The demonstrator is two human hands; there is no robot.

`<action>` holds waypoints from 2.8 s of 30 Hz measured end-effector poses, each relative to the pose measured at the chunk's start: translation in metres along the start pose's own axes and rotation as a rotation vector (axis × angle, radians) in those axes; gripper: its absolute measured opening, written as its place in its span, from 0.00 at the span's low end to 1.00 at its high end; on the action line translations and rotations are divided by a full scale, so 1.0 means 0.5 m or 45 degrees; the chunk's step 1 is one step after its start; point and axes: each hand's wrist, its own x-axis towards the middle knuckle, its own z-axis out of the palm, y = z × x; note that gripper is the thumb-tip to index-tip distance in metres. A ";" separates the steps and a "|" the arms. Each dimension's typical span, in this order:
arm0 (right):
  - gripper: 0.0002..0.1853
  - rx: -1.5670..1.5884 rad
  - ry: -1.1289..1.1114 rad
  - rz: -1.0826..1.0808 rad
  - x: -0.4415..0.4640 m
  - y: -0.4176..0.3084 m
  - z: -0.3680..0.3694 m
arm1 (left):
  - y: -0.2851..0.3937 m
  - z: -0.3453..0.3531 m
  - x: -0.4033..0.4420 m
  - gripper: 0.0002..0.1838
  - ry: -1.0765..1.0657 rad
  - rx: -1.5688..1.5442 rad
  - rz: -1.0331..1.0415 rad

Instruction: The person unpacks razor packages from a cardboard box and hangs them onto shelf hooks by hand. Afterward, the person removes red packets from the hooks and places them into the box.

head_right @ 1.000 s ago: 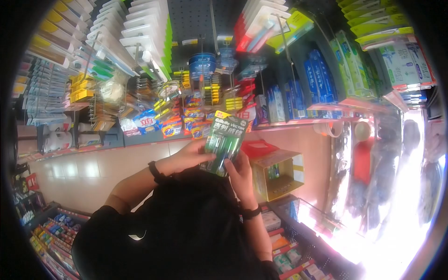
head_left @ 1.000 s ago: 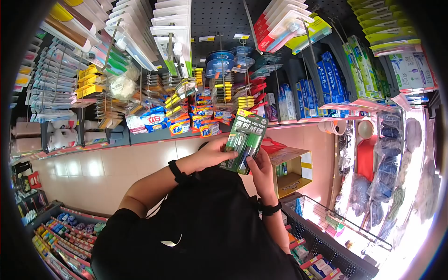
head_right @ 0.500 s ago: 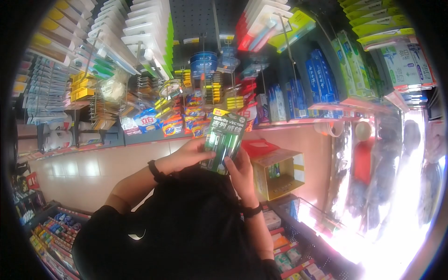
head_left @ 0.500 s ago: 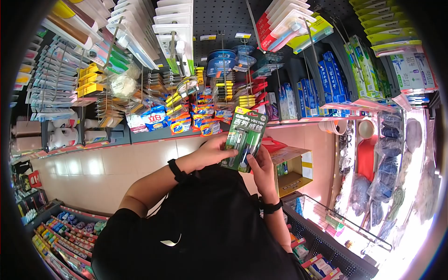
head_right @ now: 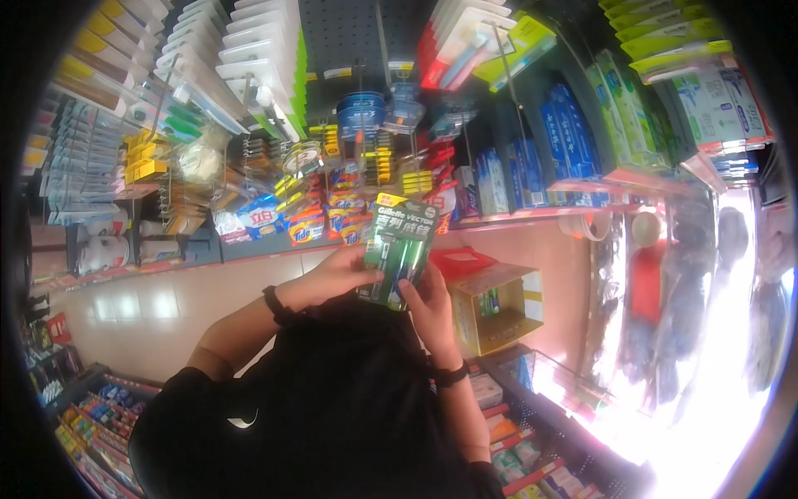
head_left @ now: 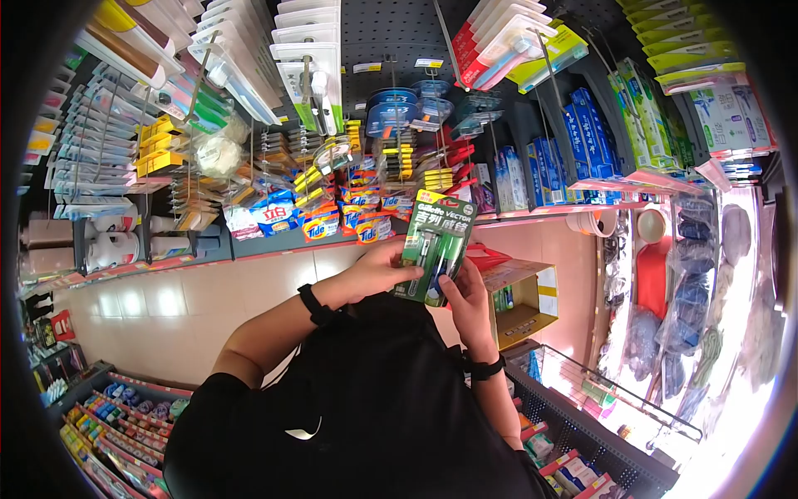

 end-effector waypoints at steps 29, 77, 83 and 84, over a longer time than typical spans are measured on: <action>0.25 -0.005 -0.005 0.045 -0.015 0.013 0.008 | 0.004 -0.005 -0.023 0.21 -0.085 -0.041 -0.080; 0.25 0.307 0.145 0.066 -0.029 0.117 -0.116 | 0.303 -0.140 0.032 0.35 0.965 0.858 0.600; 0.26 0.287 0.161 0.080 -0.037 0.097 -0.123 | 0.299 -0.120 0.038 0.32 1.005 0.825 0.574; 0.27 0.272 0.164 0.079 -0.038 0.094 -0.126 | 0.298 -0.122 0.039 0.32 0.985 0.835 0.571</action>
